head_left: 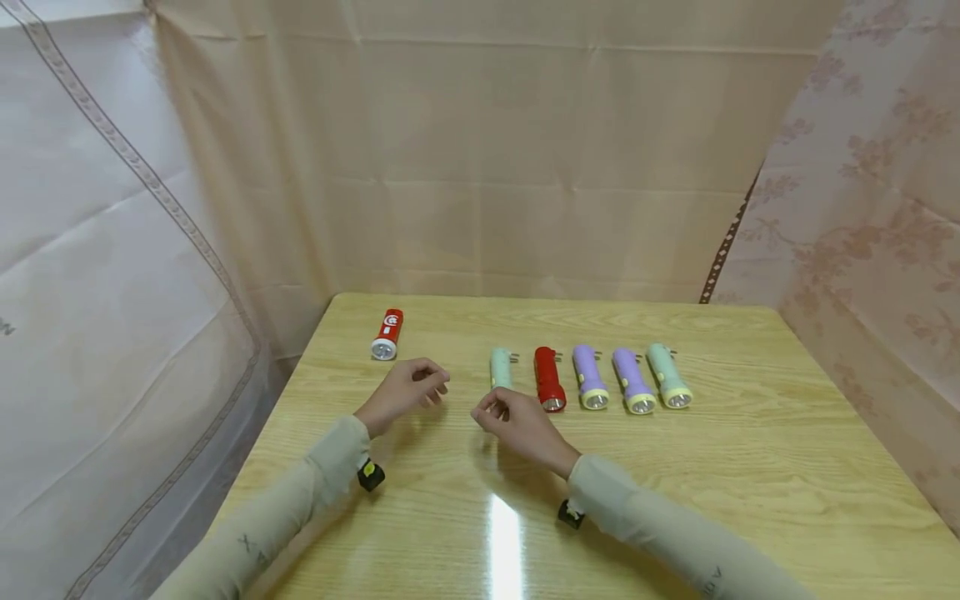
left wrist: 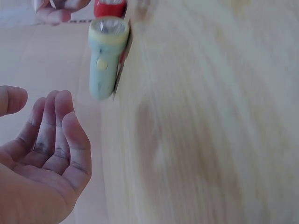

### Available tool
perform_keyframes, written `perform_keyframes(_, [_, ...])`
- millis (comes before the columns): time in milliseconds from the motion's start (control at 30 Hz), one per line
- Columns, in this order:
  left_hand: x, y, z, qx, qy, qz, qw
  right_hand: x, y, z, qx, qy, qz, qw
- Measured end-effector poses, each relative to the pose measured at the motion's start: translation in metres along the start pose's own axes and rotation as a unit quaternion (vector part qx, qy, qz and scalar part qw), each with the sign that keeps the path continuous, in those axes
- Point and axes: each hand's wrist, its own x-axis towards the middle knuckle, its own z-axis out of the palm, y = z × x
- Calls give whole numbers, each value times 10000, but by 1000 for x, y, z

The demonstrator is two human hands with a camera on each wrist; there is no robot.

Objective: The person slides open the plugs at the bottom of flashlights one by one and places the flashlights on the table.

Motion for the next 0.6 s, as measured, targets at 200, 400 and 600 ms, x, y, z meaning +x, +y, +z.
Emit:
perform_keyframes(200, [7, -2, -22, -54, 322, -44, 9995, 13, -7, 8, 178, -119, -11, 9998])
perform_keyframes(400, [17, -6, -44, -287, 860, -145, 9958, 31, -16, 16, 406, -274, -4, 9988])
perform_keyframes(600, [22, -11, -63, -390, 1179, -335, 9917, 41, -18, 27, 658, -385, 225, 9968])
